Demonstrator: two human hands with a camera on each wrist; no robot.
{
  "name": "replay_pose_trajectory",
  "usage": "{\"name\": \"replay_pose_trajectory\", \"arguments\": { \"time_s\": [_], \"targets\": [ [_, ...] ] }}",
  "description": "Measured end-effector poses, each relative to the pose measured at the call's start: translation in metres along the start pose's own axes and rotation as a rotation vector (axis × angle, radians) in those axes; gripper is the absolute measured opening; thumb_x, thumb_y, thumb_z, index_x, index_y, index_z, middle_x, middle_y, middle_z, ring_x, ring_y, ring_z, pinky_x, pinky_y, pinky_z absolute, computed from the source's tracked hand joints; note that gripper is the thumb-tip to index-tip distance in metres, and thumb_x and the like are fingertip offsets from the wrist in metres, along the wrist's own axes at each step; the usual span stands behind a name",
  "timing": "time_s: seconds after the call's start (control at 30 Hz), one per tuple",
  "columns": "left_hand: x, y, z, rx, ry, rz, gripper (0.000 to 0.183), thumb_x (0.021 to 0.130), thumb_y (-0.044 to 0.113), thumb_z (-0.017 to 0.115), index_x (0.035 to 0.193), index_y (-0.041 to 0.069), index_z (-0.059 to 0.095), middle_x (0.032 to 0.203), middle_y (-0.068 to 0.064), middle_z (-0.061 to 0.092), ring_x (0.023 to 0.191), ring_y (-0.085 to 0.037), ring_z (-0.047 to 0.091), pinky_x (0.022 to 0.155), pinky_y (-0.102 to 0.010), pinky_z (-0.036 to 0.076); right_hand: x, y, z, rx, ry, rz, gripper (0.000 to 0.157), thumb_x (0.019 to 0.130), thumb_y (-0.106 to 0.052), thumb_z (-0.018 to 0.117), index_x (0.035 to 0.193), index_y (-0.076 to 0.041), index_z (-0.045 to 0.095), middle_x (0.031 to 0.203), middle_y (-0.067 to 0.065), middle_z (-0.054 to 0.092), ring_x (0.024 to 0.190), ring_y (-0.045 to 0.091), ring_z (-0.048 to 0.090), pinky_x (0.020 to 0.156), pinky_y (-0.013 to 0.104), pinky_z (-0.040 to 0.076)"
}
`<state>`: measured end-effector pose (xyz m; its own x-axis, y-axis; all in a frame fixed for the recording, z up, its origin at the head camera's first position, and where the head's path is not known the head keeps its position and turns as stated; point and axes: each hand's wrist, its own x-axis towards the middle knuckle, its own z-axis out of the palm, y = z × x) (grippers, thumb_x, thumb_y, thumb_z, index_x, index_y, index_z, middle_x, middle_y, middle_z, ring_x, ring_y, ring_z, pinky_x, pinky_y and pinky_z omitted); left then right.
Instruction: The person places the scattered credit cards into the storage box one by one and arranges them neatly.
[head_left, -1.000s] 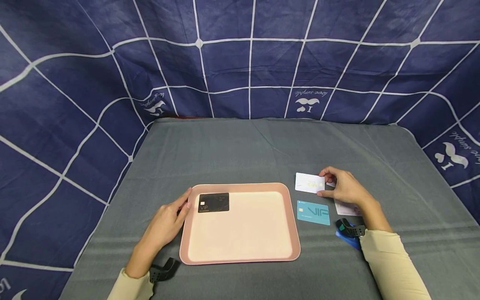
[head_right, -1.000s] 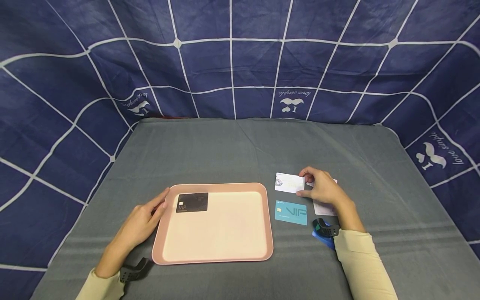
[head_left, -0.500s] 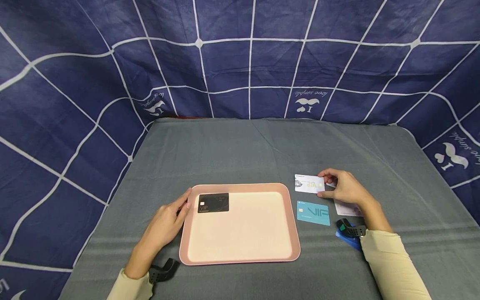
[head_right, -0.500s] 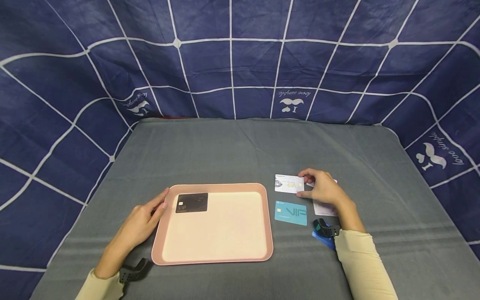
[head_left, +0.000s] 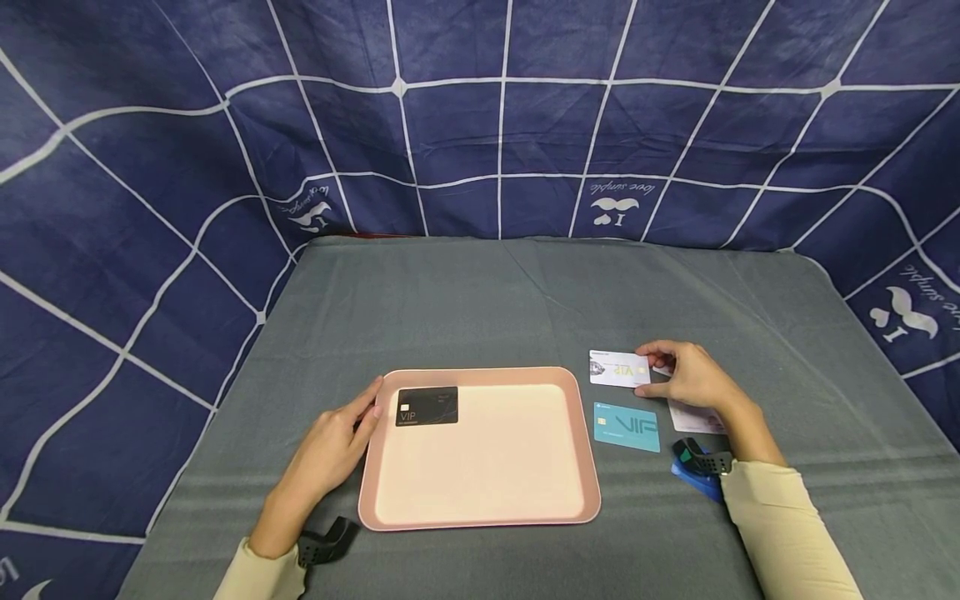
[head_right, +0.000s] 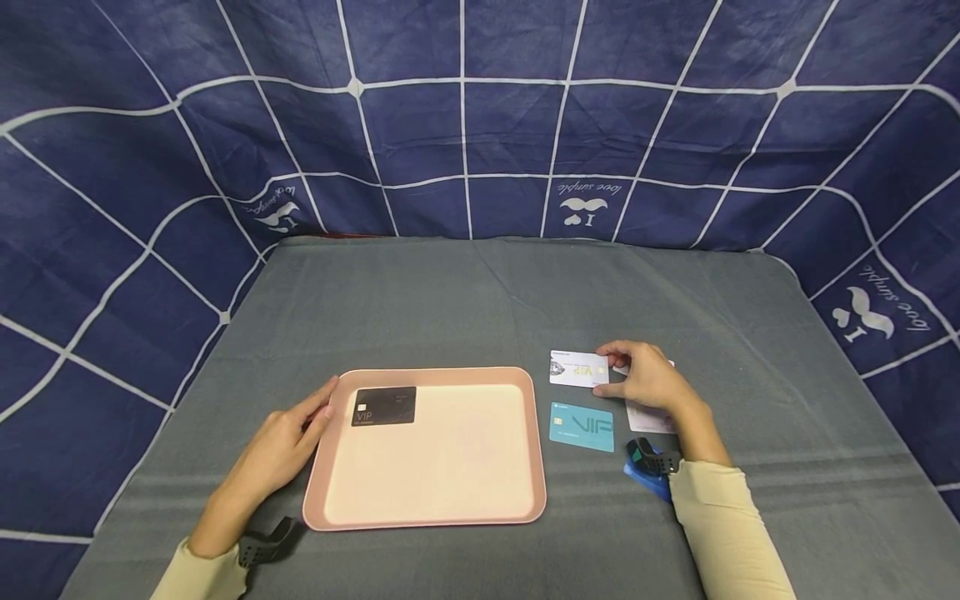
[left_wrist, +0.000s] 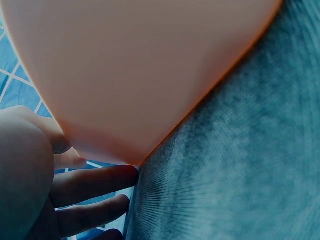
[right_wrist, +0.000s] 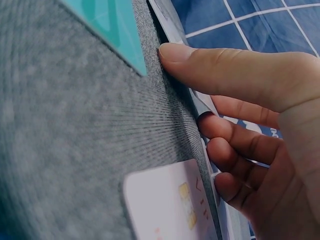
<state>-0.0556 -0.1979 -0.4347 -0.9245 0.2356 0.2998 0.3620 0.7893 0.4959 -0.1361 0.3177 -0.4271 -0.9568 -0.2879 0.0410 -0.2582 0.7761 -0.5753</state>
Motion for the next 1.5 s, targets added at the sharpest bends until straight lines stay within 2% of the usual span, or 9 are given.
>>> {"name": "replay_pose_trajectory", "arguments": {
  "time_s": [0.3,0.57,0.8,1.1,1.33,1.5],
  "targets": [
    [-0.0003,0.0,0.0011,0.002,-0.007,-0.004,0.043,0.099,0.012,0.059,0.14,0.0,0.055,0.12,-0.028,0.064,0.099,-0.042,0.067,0.08,-0.057,0.05,-0.0017,0.0031,0.001,-0.029,0.03,-0.012,0.057,0.066,-0.027,0.094,0.111,-0.001,0.071,0.086,0.001,0.063,0.076,0.016,0.055,0.067,0.025,0.043],
    [-0.0001,0.0001,0.0012,-0.001,-0.01,-0.005,0.043,0.099,0.012,0.06,0.14,0.0,0.055,0.119,-0.027,0.064,0.095,-0.039,0.069,0.079,-0.056,0.051,-0.0015,0.0039,0.0009,-0.068,0.06,-0.056,0.055,0.066,-0.03,0.093,0.108,-0.002,0.073,0.089,0.002,0.069,0.078,0.015,0.059,0.068,0.027,0.047],
    [-0.0003,0.0005,0.0009,0.003,-0.011,-0.01,0.043,0.099,0.013,0.059,0.14,0.0,0.054,0.12,-0.027,0.064,0.099,-0.041,0.067,0.081,-0.056,0.05,-0.0011,0.0026,0.0015,-0.072,0.104,-0.097,0.052,0.066,-0.027,0.094,0.106,-0.001,0.075,0.089,0.003,0.07,0.078,0.016,0.062,0.068,0.029,0.05],
    [0.0,0.001,0.0003,0.005,-0.015,-0.012,0.043,0.099,0.013,0.059,0.14,0.0,0.054,0.12,-0.027,0.064,0.099,-0.041,0.068,0.08,-0.056,0.05,-0.002,0.0019,0.0017,-0.064,0.177,-0.114,0.048,0.066,-0.026,0.094,0.104,-0.004,0.075,0.086,0.001,0.067,0.076,0.016,0.059,0.066,0.025,0.045],
    [0.0004,0.0013,-0.0003,0.008,-0.011,-0.012,0.043,0.099,0.013,0.06,0.14,0.0,0.054,0.117,-0.026,0.066,0.082,-0.028,0.065,0.077,-0.054,0.051,-0.002,-0.003,0.0004,-0.02,0.235,-0.125,0.045,0.067,-0.023,0.093,0.104,-0.004,0.075,0.084,0.001,0.067,0.077,0.019,0.059,0.07,0.025,0.044],
    [0.0003,0.0011,-0.0008,0.011,-0.01,-0.009,0.043,0.099,0.012,0.06,0.139,0.0,0.055,0.116,-0.025,0.066,0.079,-0.027,0.064,0.076,-0.054,0.051,-0.0016,-0.0051,-0.0003,0.001,0.271,-0.147,0.044,0.065,-0.019,0.093,0.103,-0.004,0.076,0.083,0.002,0.066,0.078,0.022,0.059,0.071,0.025,0.043]
  ]
}}
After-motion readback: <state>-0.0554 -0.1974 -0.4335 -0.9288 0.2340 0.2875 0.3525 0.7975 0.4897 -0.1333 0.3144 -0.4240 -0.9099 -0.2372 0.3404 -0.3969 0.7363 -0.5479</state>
